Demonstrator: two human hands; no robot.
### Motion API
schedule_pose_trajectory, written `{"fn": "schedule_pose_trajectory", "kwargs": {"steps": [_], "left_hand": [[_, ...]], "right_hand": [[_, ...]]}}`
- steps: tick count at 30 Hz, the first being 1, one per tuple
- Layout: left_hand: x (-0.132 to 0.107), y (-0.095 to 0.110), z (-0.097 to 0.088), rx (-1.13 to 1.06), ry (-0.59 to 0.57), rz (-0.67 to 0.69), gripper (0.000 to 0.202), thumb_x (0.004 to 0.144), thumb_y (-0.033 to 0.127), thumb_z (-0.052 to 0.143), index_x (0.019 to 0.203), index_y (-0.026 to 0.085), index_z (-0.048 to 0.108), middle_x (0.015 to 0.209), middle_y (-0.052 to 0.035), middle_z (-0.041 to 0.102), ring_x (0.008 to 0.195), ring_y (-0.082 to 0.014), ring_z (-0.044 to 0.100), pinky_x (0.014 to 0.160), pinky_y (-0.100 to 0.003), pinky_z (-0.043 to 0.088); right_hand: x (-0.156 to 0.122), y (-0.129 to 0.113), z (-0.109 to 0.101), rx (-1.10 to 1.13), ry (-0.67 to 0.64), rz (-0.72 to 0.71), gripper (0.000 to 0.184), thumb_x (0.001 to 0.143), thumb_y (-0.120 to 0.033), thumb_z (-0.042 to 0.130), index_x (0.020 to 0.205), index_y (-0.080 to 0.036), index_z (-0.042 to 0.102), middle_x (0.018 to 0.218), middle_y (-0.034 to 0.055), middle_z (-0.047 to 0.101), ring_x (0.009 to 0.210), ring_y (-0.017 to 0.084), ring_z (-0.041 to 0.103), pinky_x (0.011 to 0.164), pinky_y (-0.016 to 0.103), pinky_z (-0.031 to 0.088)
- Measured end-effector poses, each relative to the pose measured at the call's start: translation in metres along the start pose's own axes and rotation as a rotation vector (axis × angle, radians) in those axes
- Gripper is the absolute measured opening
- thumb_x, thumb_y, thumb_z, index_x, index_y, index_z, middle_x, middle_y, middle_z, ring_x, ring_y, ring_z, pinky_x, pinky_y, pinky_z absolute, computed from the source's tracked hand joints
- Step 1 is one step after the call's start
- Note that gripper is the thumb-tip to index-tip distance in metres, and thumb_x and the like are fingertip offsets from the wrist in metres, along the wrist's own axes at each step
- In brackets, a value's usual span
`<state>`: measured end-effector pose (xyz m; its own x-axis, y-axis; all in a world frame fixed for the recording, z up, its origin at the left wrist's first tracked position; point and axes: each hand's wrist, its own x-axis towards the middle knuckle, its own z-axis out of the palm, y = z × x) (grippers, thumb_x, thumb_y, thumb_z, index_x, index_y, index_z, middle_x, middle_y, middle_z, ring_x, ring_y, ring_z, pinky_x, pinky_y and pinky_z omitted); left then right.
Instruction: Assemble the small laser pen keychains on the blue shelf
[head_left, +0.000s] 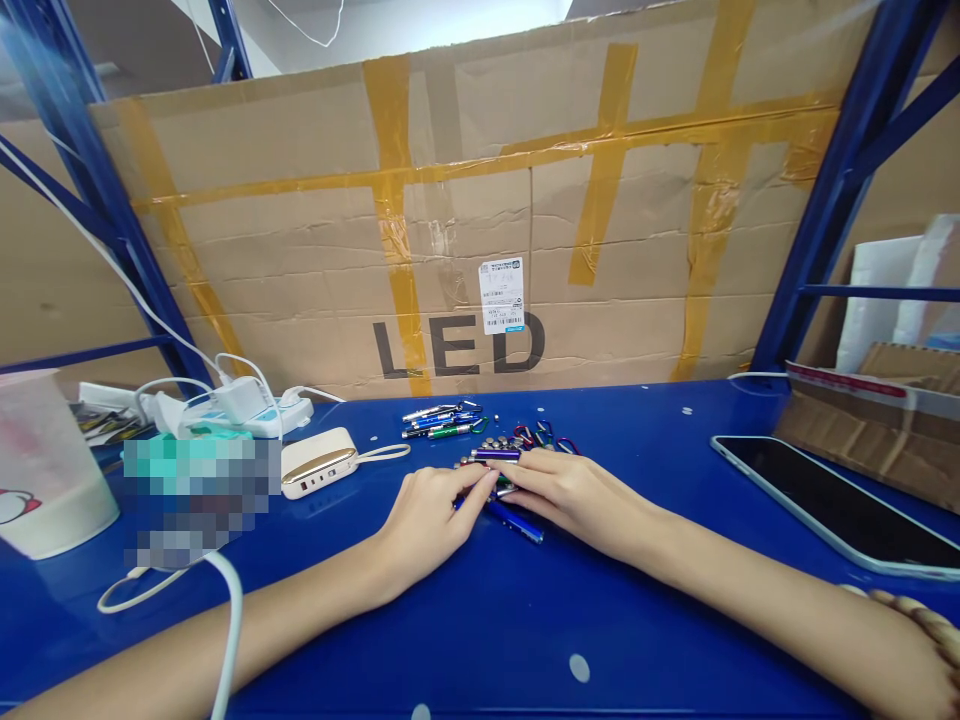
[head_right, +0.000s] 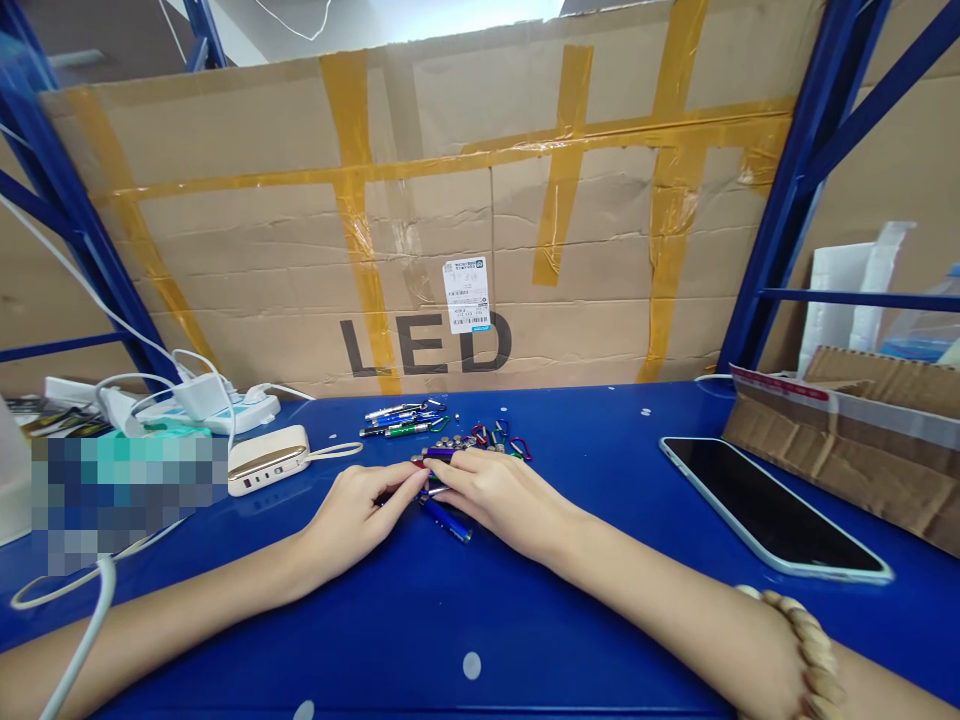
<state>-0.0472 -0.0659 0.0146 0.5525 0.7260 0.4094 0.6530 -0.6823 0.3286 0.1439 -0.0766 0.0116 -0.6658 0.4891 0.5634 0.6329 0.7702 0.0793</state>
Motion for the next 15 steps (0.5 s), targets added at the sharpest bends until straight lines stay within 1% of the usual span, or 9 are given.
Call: {"fn": "schedule_pose_trajectory", "kwargs": {"steps": [3, 5, 10, 15], "left_hand": [[-0.0012, -0.0002, 0.0020, -0.018, -0.005, 0.037, 0.035, 0.092, 0.032, 0.033, 0.081, 0.021, 0.063, 0.073, -0.0003, 0.069, 0.063, -0.0137, 0.062, 0.061, -0.022, 0.039], [-0.0016, -0.0006, 0.0029, -0.003, -0.005, 0.058, 0.034, 0.092, 0.031, 0.033, 0.079, 0.020, 0.063, 0.071, -0.0004, 0.068, 0.062, -0.0136, 0.061, 0.059, -0.022, 0.039], [-0.0021, -0.0010, 0.0025, 0.001, 0.016, 0.086, 0.035, 0.092, 0.031, 0.033, 0.077, 0.020, 0.062, 0.070, -0.0008, 0.067, 0.060, -0.0131, 0.060, 0.059, -0.022, 0.039], [-0.0019, 0.0000, 0.0008, -0.028, 0.004, 0.070, 0.035, 0.092, 0.032, 0.031, 0.080, 0.020, 0.061, 0.072, -0.0008, 0.067, 0.064, -0.0132, 0.061, 0.062, -0.022, 0.041]], "right_hand": [[-0.0008, -0.0011, 0.0016, -0.015, -0.001, -0.048, 0.028, 0.093, -0.025, 0.037, 0.092, -0.011, 0.061, 0.073, 0.0072, 0.062, 0.065, 0.016, 0.059, 0.059, 0.027, 0.049], [-0.0013, -0.0018, 0.0021, -0.036, 0.006, -0.074, 0.031, 0.094, -0.025, 0.033, 0.086, -0.011, 0.060, 0.069, 0.0064, 0.060, 0.061, 0.015, 0.057, 0.057, 0.026, 0.047], [-0.0018, -0.0029, 0.0011, -0.073, 0.054, -0.124, 0.036, 0.095, -0.024, 0.028, 0.083, -0.010, 0.059, 0.064, 0.0060, 0.058, 0.056, 0.014, 0.053, 0.052, 0.025, 0.044], [0.0000, -0.0052, 0.0007, -0.027, 0.060, -0.061, 0.033, 0.094, -0.022, 0.031, 0.080, -0.012, 0.058, 0.065, 0.0058, 0.057, 0.057, 0.015, 0.054, 0.054, 0.026, 0.044]]}}
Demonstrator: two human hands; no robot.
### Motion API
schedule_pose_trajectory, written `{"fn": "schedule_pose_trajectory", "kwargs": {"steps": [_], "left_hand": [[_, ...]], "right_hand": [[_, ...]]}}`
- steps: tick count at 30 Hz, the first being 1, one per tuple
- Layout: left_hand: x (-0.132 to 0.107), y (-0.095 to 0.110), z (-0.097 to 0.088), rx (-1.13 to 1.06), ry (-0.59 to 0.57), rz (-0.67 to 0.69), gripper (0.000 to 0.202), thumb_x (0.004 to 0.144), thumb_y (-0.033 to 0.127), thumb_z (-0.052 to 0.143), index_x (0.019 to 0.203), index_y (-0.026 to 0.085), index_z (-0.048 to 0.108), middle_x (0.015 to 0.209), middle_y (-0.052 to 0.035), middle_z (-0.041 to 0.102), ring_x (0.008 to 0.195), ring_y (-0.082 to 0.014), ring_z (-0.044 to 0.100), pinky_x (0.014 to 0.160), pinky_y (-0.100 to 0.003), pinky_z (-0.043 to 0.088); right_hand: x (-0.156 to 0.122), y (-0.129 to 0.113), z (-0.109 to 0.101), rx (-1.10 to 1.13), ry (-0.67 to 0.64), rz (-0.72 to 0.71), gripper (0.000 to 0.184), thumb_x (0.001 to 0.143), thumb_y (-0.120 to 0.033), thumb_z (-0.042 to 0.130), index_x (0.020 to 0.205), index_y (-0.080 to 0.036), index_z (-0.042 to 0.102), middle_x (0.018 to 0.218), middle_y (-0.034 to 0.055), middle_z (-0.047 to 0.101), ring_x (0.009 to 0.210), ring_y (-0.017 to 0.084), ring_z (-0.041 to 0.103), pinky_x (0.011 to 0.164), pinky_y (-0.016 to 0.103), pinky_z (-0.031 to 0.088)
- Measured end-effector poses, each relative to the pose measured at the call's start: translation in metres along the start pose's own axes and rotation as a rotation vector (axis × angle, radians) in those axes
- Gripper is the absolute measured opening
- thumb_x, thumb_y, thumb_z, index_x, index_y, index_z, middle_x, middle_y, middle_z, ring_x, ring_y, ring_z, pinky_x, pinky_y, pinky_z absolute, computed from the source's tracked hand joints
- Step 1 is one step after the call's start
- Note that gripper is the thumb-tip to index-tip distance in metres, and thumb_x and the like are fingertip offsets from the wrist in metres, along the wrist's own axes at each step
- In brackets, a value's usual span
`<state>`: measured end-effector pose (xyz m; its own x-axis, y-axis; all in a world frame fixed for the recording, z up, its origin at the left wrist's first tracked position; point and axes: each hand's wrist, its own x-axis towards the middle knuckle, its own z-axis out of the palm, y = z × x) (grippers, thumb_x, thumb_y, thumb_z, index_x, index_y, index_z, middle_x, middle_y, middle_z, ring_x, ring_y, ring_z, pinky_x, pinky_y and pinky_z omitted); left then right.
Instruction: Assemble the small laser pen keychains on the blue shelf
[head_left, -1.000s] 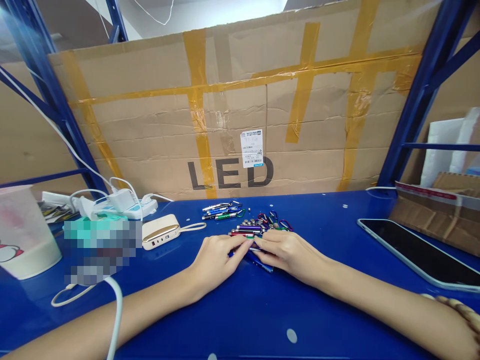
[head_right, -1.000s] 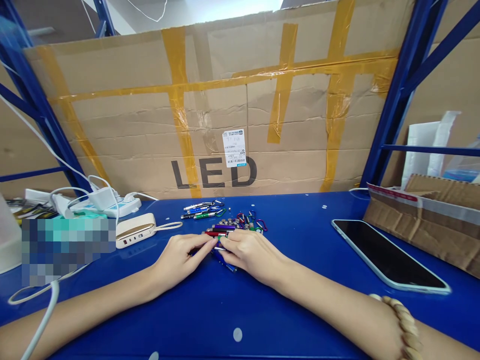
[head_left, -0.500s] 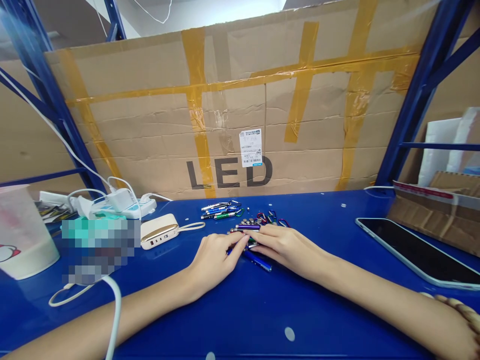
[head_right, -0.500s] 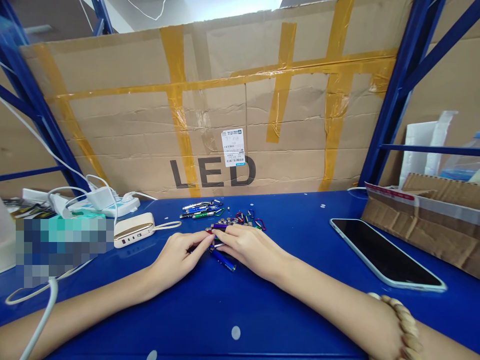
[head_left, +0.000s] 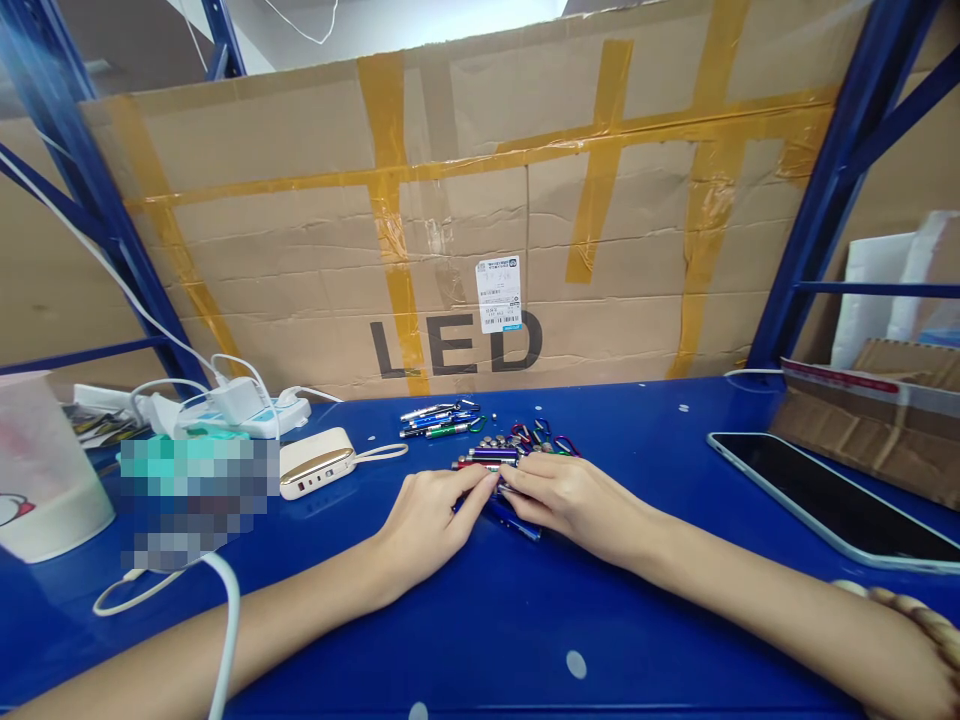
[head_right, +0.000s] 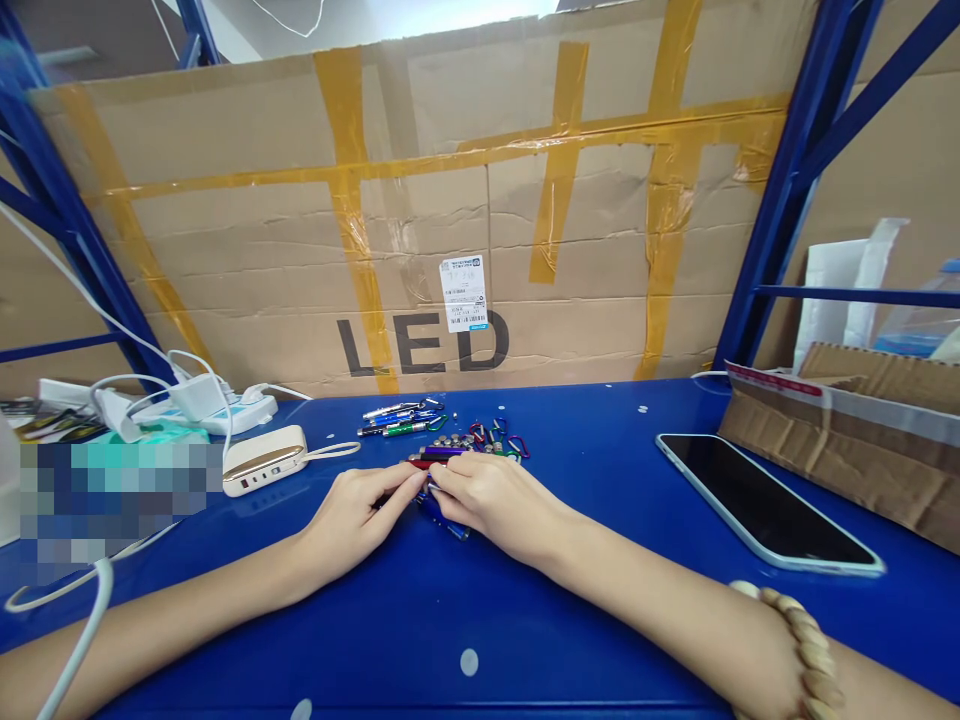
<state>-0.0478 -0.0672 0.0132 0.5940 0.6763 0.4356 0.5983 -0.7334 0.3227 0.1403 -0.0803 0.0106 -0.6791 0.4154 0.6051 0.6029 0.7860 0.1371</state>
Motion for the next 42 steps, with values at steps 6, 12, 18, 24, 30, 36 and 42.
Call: {"fn": "schedule_pose_trajectory", "kwargs": {"steps": [6, 12, 18, 24, 30, 36, 42], "left_hand": [[0.002, 0.002, -0.001, -0.001, -0.021, -0.067, 0.032, 0.092, 0.036, 0.030, 0.084, 0.021, 0.057, 0.066, 0.0024, 0.062, 0.055, -0.0122, 0.055, 0.055, -0.022, 0.037], [0.003, 0.001, -0.001, -0.083, -0.035, -0.146, 0.030, 0.091, 0.042, 0.030, 0.091, 0.022, 0.053, 0.067, 0.0032, 0.061, 0.060, -0.0143, 0.057, 0.060, -0.024, 0.041], [0.002, 0.003, 0.000, -0.046, -0.066, -0.086, 0.026, 0.092, 0.036, 0.031, 0.097, 0.022, 0.053, 0.076, 0.0012, 0.065, 0.067, -0.0154, 0.061, 0.062, -0.025, 0.042], [0.003, 0.002, 0.003, 0.138, -0.009, -0.054, 0.026, 0.090, 0.036, 0.035, 0.101, 0.022, 0.053, 0.074, 0.0005, 0.066, 0.062, -0.0169, 0.062, 0.057, -0.025, 0.040], [0.002, 0.002, 0.004, 0.155, -0.028, -0.053, 0.028, 0.090, 0.036, 0.033, 0.099, 0.022, 0.056, 0.071, 0.0007, 0.068, 0.059, -0.0171, 0.063, 0.053, -0.024, 0.038], [0.004, 0.002, 0.004, 0.109, -0.038, -0.064, 0.029, 0.090, 0.036, 0.034, 0.097, 0.022, 0.058, 0.066, 0.0019, 0.064, 0.052, -0.0144, 0.058, 0.051, -0.023, 0.034], [0.004, 0.003, 0.006, 0.023, -0.055, -0.084, 0.029, 0.090, 0.037, 0.033, 0.093, 0.021, 0.057, 0.055, 0.0040, 0.055, 0.046, -0.0120, 0.049, 0.047, -0.021, 0.029]], "right_hand": [[0.000, 0.001, 0.001, 0.066, 0.036, 0.103, 0.031, 0.094, -0.022, 0.032, 0.084, -0.013, 0.061, 0.070, 0.0067, 0.060, 0.063, 0.016, 0.056, 0.058, 0.026, 0.047], [-0.003, 0.010, 0.000, 0.097, 0.129, 0.236, 0.032, 0.094, -0.028, 0.034, 0.091, -0.012, 0.062, 0.077, 0.0080, 0.062, 0.068, 0.016, 0.059, 0.062, 0.027, 0.049], [-0.002, 0.008, 0.003, 0.153, 0.143, 0.305, 0.026, 0.092, -0.024, 0.040, 0.090, -0.011, 0.062, 0.076, 0.0076, 0.063, 0.067, 0.017, 0.059, 0.063, 0.029, 0.048], [0.000, 0.006, 0.005, 0.255, 0.112, 0.416, 0.024, 0.091, -0.021, 0.041, 0.081, -0.015, 0.062, 0.072, 0.0032, 0.063, 0.062, 0.014, 0.057, 0.062, 0.025, 0.044], [-0.002, 0.006, 0.008, 0.305, 0.130, 0.426, 0.025, 0.092, -0.025, 0.041, 0.080, -0.017, 0.061, 0.070, 0.0013, 0.063, 0.059, 0.013, 0.054, 0.060, 0.024, 0.042], [-0.002, 0.008, 0.009, 0.265, 0.131, 0.405, 0.024, 0.091, -0.023, 0.041, 0.081, -0.017, 0.062, 0.076, 0.0041, 0.066, 0.066, 0.015, 0.059, 0.062, 0.025, 0.044], [0.000, 0.008, 0.006, 0.178, 0.106, 0.380, 0.018, 0.088, -0.017, 0.046, 0.082, -0.014, 0.063, 0.074, 0.0063, 0.064, 0.066, 0.017, 0.059, 0.061, 0.026, 0.045]]}}
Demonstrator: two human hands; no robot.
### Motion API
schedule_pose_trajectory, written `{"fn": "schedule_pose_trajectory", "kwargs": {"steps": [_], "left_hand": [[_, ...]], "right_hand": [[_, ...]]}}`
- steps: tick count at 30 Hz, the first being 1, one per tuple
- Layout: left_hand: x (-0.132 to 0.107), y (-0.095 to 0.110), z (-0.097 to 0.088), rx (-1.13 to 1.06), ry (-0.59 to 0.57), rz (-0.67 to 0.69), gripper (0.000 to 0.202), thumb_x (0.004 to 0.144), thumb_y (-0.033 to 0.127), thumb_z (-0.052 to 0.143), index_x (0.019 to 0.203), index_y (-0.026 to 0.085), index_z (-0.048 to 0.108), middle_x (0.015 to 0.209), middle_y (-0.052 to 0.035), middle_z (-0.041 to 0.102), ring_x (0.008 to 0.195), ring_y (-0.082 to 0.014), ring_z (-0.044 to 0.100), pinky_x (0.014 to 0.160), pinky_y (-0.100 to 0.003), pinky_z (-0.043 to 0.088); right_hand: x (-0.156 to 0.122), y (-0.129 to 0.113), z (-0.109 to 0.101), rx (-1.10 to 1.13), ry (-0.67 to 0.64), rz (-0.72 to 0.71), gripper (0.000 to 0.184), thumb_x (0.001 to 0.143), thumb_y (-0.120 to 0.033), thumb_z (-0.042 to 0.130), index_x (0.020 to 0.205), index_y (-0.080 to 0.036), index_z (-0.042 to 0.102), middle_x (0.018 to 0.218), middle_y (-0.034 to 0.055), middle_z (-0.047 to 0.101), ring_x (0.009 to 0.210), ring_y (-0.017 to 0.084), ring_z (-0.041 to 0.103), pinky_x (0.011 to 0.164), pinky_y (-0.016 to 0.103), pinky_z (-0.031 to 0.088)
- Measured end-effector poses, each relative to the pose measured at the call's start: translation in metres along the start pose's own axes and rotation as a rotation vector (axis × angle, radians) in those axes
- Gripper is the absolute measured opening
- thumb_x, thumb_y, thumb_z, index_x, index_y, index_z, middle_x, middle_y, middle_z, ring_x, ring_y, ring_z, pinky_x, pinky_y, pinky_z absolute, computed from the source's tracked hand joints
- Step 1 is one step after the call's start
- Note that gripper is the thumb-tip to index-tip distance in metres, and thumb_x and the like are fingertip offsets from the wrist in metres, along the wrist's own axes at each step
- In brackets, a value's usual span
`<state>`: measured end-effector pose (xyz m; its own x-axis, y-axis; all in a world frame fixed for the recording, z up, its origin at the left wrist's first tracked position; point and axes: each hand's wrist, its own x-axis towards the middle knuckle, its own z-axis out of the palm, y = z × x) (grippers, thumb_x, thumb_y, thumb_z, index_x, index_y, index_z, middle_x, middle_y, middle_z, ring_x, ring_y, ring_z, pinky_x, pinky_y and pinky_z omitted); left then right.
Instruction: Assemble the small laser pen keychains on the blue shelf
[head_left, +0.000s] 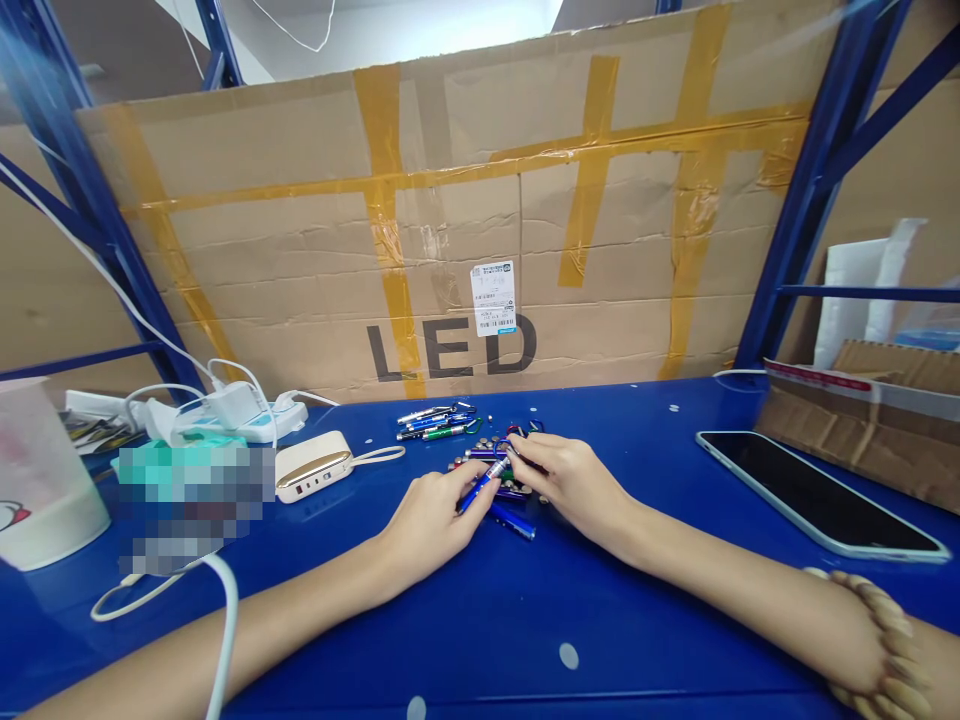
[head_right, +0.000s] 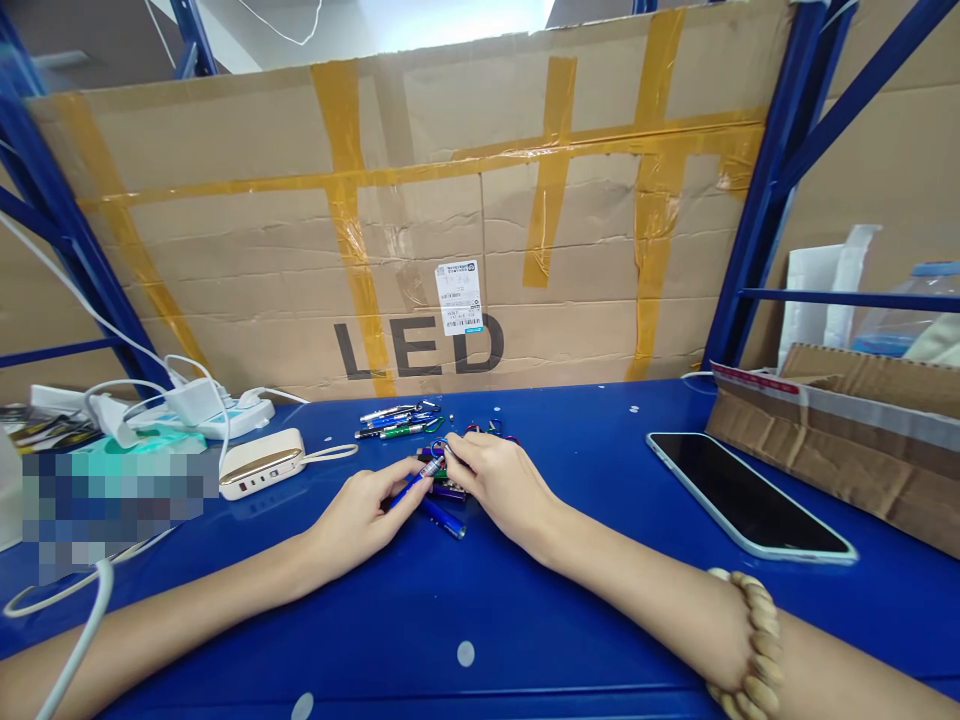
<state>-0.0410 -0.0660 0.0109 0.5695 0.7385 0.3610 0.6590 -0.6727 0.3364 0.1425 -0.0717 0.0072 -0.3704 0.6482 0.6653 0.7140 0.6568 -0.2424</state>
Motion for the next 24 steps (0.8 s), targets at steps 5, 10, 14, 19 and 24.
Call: {"fn": "schedule_pose_trajectory", "kwargs": {"steps": [5, 10, 14, 19, 24], "left_hand": [[-0.005, 0.005, 0.000, 0.024, -0.018, 0.130, 0.021, 0.088, 0.035, 0.037, 0.091, 0.020, 0.052, 0.061, 0.0037, 0.057, 0.051, -0.0127, 0.053, 0.051, -0.022, 0.032], [-0.006, 0.007, -0.004, 0.011, 0.001, 0.118, 0.018, 0.089, 0.034, 0.034, 0.088, 0.021, 0.046, 0.059, 0.0050, 0.053, 0.051, -0.0124, 0.052, 0.052, -0.022, 0.033], [-0.005, 0.005, -0.006, 0.029, -0.006, 0.115, 0.018, 0.089, 0.034, 0.033, 0.087, 0.021, 0.045, 0.057, 0.0054, 0.052, 0.050, -0.0125, 0.052, 0.051, -0.023, 0.032], [-0.005, 0.001, -0.008, 0.055, -0.010, 0.172, 0.019, 0.089, 0.035, 0.034, 0.088, 0.021, 0.046, 0.065, 0.0029, 0.059, 0.055, -0.0134, 0.056, 0.052, -0.023, 0.035], [-0.005, 0.000, -0.008, 0.110, -0.009, 0.231, 0.019, 0.088, 0.035, 0.035, 0.088, 0.020, 0.047, 0.064, 0.0023, 0.059, 0.053, -0.0136, 0.055, 0.052, -0.024, 0.036]], "right_hand": [[0.002, 0.005, 0.000, 0.029, 0.118, 0.010, 0.022, 0.089, -0.022, 0.045, 0.084, -0.013, 0.064, 0.074, 0.0062, 0.063, 0.063, 0.015, 0.057, 0.061, 0.026, 0.045], [0.003, 0.009, -0.001, 0.045, 0.153, 0.019, 0.026, 0.090, -0.028, 0.043, 0.084, -0.015, 0.065, 0.069, 0.0034, 0.061, 0.060, 0.014, 0.053, 0.059, 0.026, 0.043], [0.003, 0.010, -0.003, 0.047, 0.145, 0.050, 0.023, 0.088, -0.028, 0.046, 0.088, -0.014, 0.065, 0.066, 0.0020, 0.060, 0.058, 0.013, 0.051, 0.057, 0.025, 0.041], [0.004, 0.014, -0.008, -0.047, -0.040, 0.134, 0.019, 0.086, -0.025, 0.049, 0.084, -0.016, 0.065, 0.068, 0.0030, 0.062, 0.060, 0.015, 0.055, 0.056, 0.024, 0.041], [0.005, 0.016, -0.016, -0.324, -0.202, 0.323, 0.023, 0.088, -0.029, 0.046, 0.093, -0.018, 0.066, 0.074, 0.0057, 0.065, 0.066, 0.019, 0.061, 0.053, 0.025, 0.041]]}}
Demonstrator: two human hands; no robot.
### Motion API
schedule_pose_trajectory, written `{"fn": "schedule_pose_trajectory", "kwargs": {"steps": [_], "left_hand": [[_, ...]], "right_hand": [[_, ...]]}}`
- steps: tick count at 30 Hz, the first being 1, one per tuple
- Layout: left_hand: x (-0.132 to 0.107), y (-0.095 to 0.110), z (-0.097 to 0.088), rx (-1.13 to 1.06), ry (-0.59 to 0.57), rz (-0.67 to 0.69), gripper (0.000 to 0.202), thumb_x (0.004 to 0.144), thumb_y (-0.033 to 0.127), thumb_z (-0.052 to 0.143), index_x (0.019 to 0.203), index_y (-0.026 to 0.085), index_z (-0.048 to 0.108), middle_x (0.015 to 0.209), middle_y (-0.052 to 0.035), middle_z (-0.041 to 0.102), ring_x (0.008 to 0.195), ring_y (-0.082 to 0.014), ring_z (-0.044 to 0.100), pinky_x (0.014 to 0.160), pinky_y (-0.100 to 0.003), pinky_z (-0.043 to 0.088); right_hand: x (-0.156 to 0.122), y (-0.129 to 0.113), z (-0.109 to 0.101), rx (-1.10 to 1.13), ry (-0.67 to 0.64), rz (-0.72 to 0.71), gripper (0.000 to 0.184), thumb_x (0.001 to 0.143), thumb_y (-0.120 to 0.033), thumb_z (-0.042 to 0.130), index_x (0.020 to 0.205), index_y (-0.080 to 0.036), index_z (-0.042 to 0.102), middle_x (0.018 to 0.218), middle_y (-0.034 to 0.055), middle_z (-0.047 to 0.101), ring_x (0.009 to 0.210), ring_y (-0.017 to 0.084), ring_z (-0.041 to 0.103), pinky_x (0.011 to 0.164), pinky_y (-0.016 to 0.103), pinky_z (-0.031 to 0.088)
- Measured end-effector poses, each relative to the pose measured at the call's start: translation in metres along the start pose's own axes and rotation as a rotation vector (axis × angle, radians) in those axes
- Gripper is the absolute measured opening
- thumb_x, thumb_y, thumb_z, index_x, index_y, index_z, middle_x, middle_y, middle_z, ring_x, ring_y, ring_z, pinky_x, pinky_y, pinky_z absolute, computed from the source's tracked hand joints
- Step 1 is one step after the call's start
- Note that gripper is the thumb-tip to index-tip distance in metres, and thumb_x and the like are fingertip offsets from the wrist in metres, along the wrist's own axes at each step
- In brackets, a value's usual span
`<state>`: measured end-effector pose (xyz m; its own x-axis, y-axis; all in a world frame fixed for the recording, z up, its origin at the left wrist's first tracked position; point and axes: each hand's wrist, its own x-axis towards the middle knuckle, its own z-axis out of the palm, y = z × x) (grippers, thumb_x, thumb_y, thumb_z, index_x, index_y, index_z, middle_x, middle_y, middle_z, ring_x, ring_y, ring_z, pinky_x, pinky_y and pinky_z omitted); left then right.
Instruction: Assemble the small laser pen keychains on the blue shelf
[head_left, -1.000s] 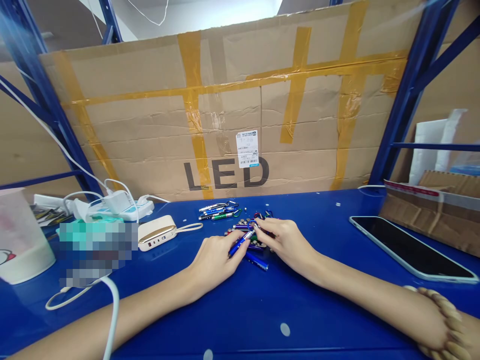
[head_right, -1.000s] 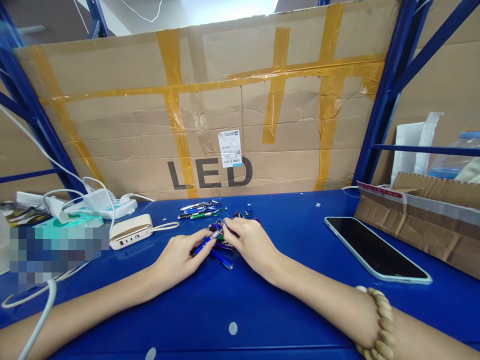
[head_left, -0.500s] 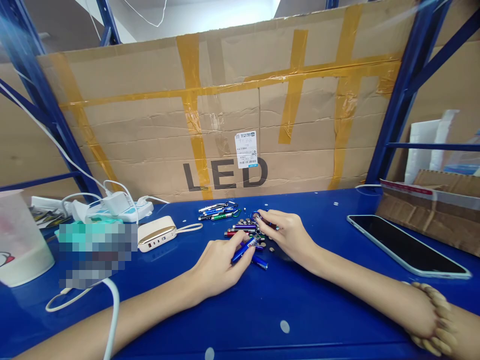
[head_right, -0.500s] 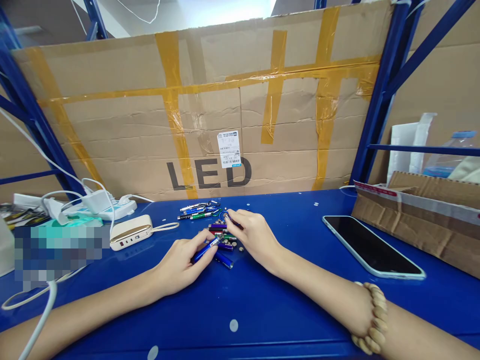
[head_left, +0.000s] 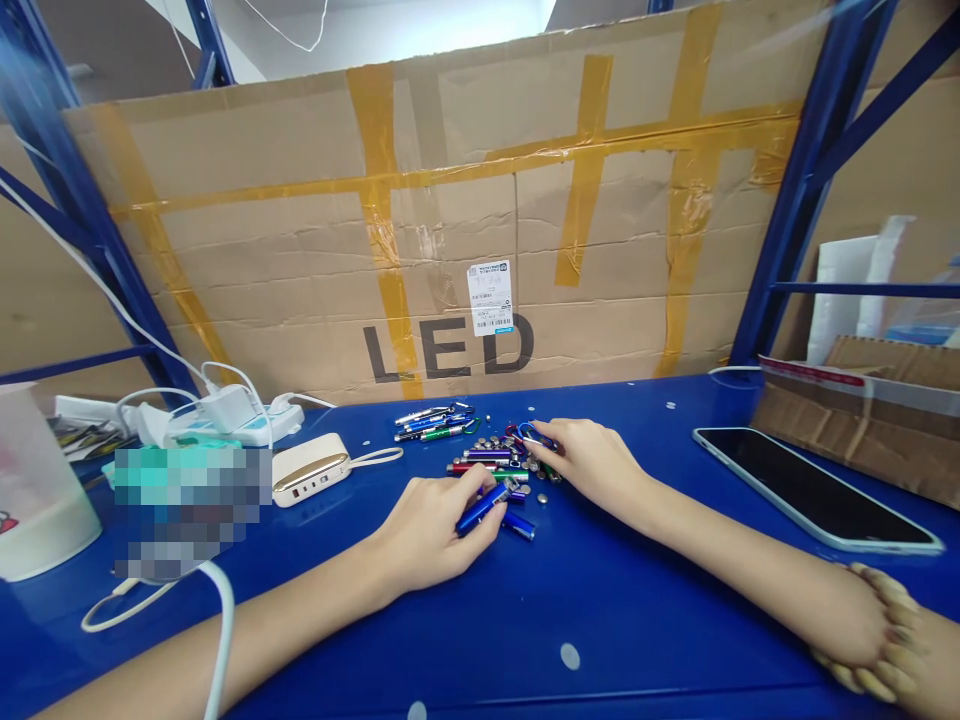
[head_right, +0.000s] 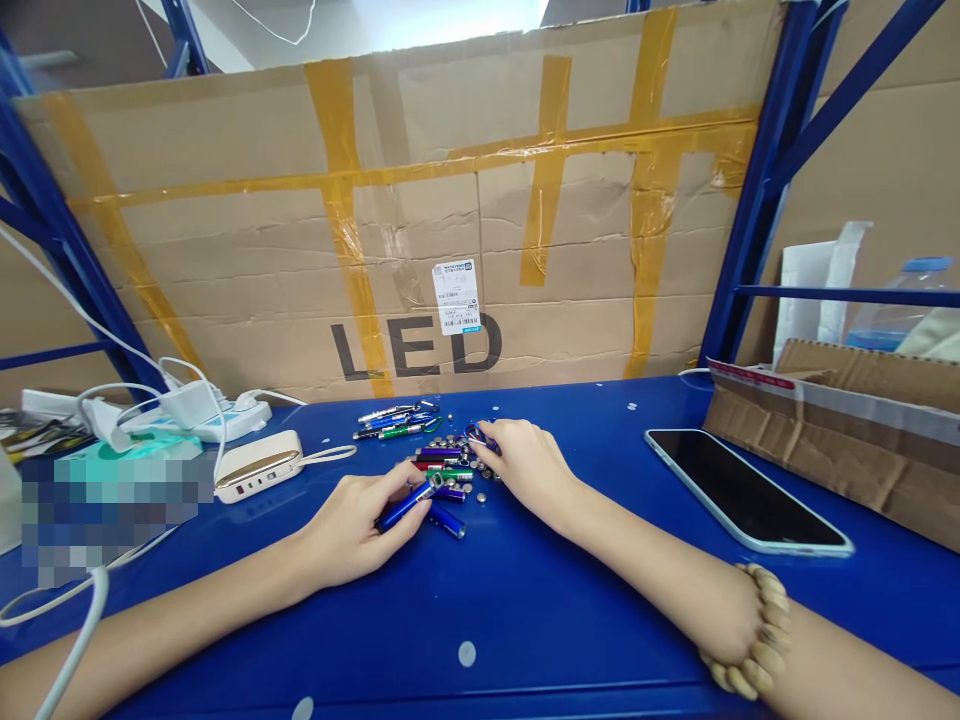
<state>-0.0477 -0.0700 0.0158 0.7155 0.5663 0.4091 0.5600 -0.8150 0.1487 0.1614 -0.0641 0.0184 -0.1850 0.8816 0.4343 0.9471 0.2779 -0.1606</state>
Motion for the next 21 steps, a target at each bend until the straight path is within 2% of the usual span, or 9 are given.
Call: {"fn": "schedule_pose_trajectory", "kwargs": {"steps": [3, 6, 7, 9, 11, 13, 15, 18, 21], "left_hand": [[-0.001, -0.001, 0.000, -0.002, 0.019, 0.033, 0.017, 0.088, 0.034, 0.036, 0.086, 0.020, 0.046, 0.063, 0.0027, 0.059, 0.052, -0.0125, 0.054, 0.051, -0.023, 0.036], [-0.002, -0.001, 0.000, -0.008, 0.063, 0.071, 0.015, 0.088, 0.033, 0.037, 0.085, 0.020, 0.046, 0.062, 0.0034, 0.058, 0.050, -0.0113, 0.053, 0.049, -0.022, 0.035], [-0.002, -0.001, 0.000, -0.006, 0.079, 0.086, 0.015, 0.088, 0.032, 0.037, 0.085, 0.020, 0.046, 0.062, 0.0034, 0.058, 0.050, -0.0110, 0.052, 0.049, -0.022, 0.034], [-0.003, -0.001, -0.001, 0.006, 0.104, 0.110, 0.015, 0.087, 0.032, 0.038, 0.083, 0.020, 0.045, 0.061, 0.0032, 0.058, 0.049, -0.0107, 0.052, 0.049, -0.022, 0.034], [-0.003, -0.001, 0.000, 0.021, 0.115, 0.123, 0.015, 0.087, 0.032, 0.038, 0.082, 0.020, 0.045, 0.061, 0.0029, 0.058, 0.049, -0.0105, 0.052, 0.048, -0.022, 0.034], [-0.003, -0.002, 0.000, 0.030, 0.114, 0.126, 0.015, 0.087, 0.031, 0.038, 0.082, 0.020, 0.045, 0.060, 0.0030, 0.057, 0.048, -0.0103, 0.051, 0.048, -0.022, 0.033], [-0.003, -0.002, 0.000, 0.032, 0.109, 0.129, 0.015, 0.087, 0.031, 0.038, 0.081, 0.020, 0.045, 0.060, 0.0030, 0.058, 0.048, -0.0101, 0.051, 0.047, -0.022, 0.032], [-0.004, -0.002, 0.000, 0.033, 0.108, 0.134, 0.014, 0.087, 0.030, 0.039, 0.080, 0.019, 0.046, 0.059, 0.0030, 0.058, 0.047, -0.0100, 0.051, 0.047, -0.021, 0.032], [-0.003, -0.002, 0.000, 0.030, 0.112, 0.151, 0.013, 0.086, 0.029, 0.040, 0.081, 0.019, 0.047, 0.059, 0.0027, 0.058, 0.047, -0.0101, 0.052, 0.046, -0.021, 0.033]], "right_hand": [[0.001, 0.003, 0.000, -0.063, 0.034, 0.041, 0.025, 0.086, -0.031, 0.048, 0.098, -0.019, 0.067, 0.083, 0.0076, 0.066, 0.076, 0.022, 0.063, 0.056, 0.028, 0.045], [0.001, 0.003, 0.003, 0.197, 0.148, -0.099, 0.033, 0.076, -0.009, 0.047, 0.100, -0.021, 0.067, 0.098, 0.0064, 0.065, 0.089, 0.019, 0.061, 0.071, 0.030, 0.049], [0.000, 0.002, 0.003, 0.320, 0.172, -0.149, 0.040, 0.071, -0.002, 0.042, 0.097, -0.020, 0.068, 0.095, 0.0048, 0.066, 0.087, 0.017, 0.061, 0.074, 0.029, 0.048], [-0.002, -0.003, 0.002, 0.548, 0.184, -0.197, 0.050, 0.063, 0.004, 0.034, 0.087, -0.019, 0.070, 0.072, 0.0005, 0.068, 0.073, 0.013, 0.063, 0.074, 0.028, 0.049], [-0.004, -0.009, -0.001, 0.721, 0.155, -0.180, 0.049, 0.058, 0.003, 0.031, 0.078, -0.018, 0.070, 0.047, -0.0041, 0.059, 0.057, 0.012, 0.060, 0.069, 0.027, 0.049], [-0.007, -0.015, -0.004, 0.862, 0.107, -0.143, 0.046, 0.059, 0.001, 0.031, 0.076, -0.017, 0.070, 0.042, -0.0053, 0.055, 0.051, 0.011, 0.058, 0.063, 0.026, 0.050], [-0.009, -0.019, -0.006, 0.948, 0.084, -0.114, 0.041, 0.065, -0.003, 0.035, 0.080, -0.018, 0.070, 0.055, -0.0026, 0.064, 0.056, 0.012, 0.061, 0.062, 0.027, 0.051], [-0.010, -0.023, -0.008, 0.980, 0.127, -0.123, 0.025, 0.073, -0.013, 0.049, 0.086, -0.018, 0.069, 0.079, 0.0022, 0.070, 0.077, 0.016, 0.065, 0.072, 0.030, 0.052], [-0.011, -0.026, -0.010, 0.979, 0.158, -0.141, 0.016, 0.073, -0.020, 0.059, 0.086, -0.018, 0.069, 0.082, 0.0037, 0.071, 0.083, 0.018, 0.065, 0.078, 0.032, 0.052]]}}
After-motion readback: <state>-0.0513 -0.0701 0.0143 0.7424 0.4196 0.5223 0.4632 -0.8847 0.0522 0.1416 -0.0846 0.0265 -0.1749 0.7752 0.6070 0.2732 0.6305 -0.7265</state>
